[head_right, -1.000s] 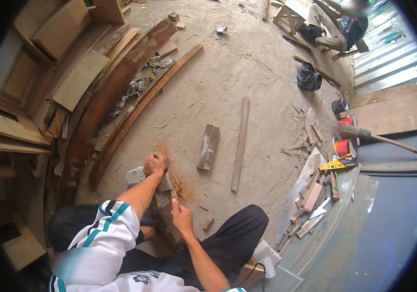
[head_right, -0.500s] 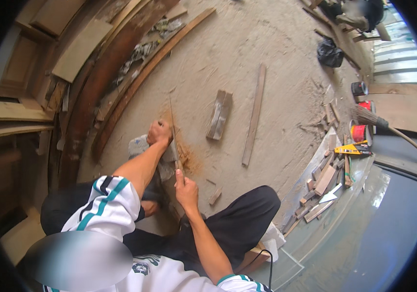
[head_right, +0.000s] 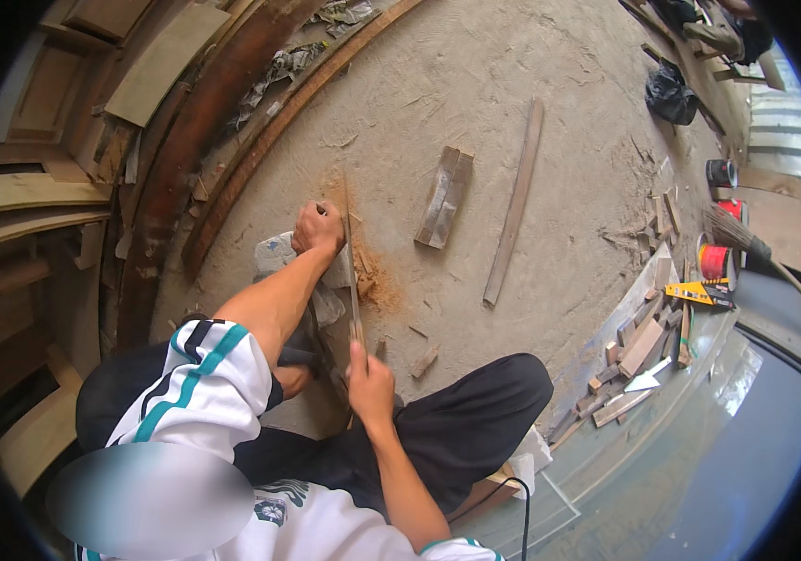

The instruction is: The person sits on the floor and uses a hand saw to cut a small piece of wood held against a stone block. Sawdust accumulates as the person continues sawing the same piece throughout the clip.

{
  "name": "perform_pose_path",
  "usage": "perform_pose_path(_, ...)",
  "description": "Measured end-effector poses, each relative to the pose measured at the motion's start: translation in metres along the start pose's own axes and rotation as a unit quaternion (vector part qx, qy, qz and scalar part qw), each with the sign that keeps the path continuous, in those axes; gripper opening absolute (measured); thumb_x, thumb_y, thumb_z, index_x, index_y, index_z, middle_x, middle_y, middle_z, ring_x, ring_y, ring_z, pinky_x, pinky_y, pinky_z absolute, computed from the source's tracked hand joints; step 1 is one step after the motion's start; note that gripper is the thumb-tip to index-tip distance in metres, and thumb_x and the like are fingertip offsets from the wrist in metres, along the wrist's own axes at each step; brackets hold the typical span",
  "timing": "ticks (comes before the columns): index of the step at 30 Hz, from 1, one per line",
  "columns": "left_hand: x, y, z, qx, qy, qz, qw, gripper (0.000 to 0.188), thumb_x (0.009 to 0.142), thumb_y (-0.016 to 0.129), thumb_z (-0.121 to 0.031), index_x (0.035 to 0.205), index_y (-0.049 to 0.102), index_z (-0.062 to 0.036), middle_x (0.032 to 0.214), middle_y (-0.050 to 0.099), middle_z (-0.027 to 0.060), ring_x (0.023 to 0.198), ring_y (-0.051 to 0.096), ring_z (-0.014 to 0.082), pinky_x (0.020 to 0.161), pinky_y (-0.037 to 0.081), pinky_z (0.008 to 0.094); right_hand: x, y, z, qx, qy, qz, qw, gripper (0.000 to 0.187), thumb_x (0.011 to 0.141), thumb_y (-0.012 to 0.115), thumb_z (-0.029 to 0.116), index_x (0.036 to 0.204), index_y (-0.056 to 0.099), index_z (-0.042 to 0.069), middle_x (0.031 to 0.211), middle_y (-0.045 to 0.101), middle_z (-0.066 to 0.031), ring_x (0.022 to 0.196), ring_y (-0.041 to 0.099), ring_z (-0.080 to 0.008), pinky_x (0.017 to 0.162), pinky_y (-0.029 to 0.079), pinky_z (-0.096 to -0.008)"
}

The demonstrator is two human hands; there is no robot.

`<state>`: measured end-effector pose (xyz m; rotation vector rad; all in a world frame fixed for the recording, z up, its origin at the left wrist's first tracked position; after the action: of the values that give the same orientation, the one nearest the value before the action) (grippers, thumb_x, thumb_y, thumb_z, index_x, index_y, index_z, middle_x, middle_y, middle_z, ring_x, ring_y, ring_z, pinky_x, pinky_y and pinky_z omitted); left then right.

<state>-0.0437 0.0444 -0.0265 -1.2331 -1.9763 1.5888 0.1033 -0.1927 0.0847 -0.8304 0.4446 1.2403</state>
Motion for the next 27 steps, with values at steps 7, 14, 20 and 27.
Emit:
perform_pose_path(7,-0.002,0.002,-0.007,0.004,-0.004,0.035,0.999,0.037,0.090,0.046,-0.039,0.098,0.068,-0.0096,0.108,0.067,0.0144,0.104,0.062,0.0366,0.085,0.048,0.0499,0.029,-0.002,0.012,-0.009,0.014,0.001,1.000,0.064,0.099,0.050,0.050,0.064,0.060,-0.001,0.052,0.053,-0.0079,0.050,0.052,-0.0154,0.052,0.041,-0.0336)
perform_pose_path(14,0.002,0.004,0.001,-0.001,0.006,0.010,1.000,0.036,0.089,0.048,-0.038,0.096,0.068,-0.0087,0.107,0.067,0.0142,0.103,0.062,0.0366,0.085,0.048,0.0499,-0.004,-0.010,-0.001,0.010,0.031,0.018,0.999,0.065,0.099,0.049,0.052,0.065,0.061,-0.003,0.053,0.053,-0.0107,0.052,0.054,-0.0205,0.055,0.042,-0.0363)
perform_pose_path(20,-0.001,0.003,-0.004,-0.003,-0.011,0.039,0.999,0.036,0.089,0.048,-0.038,0.096,0.068,-0.0086,0.106,0.067,0.0144,0.103,0.062,0.0370,0.084,0.048,0.0506,0.026,-0.001,0.009,-0.027,0.024,0.001,0.999,0.065,0.098,0.049,0.053,0.068,0.063,-0.003,0.055,0.056,-0.0146,0.055,0.057,-0.0257,0.058,0.045,-0.0391)
perform_pose_path(27,0.003,0.002,0.001,0.004,0.005,-0.005,1.000,0.036,0.089,0.048,-0.038,0.093,0.068,-0.0090,0.103,0.068,0.0150,0.099,0.063,0.0382,0.083,0.048,0.0511,-0.020,-0.009,-0.002,-0.019,0.012,0.000,1.000,0.065,0.099,0.048,0.051,0.063,0.059,-0.001,0.051,0.052,-0.0084,0.051,0.052,-0.0164,0.053,0.041,-0.0349)
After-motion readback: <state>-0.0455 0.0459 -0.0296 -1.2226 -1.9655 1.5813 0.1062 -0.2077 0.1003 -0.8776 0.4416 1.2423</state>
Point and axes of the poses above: each hand's wrist, its own x-axis towards the middle knuckle, its own y-axis out of the palm, z = x × y, the point moved 7 cm from there along x, towards the middle knuckle
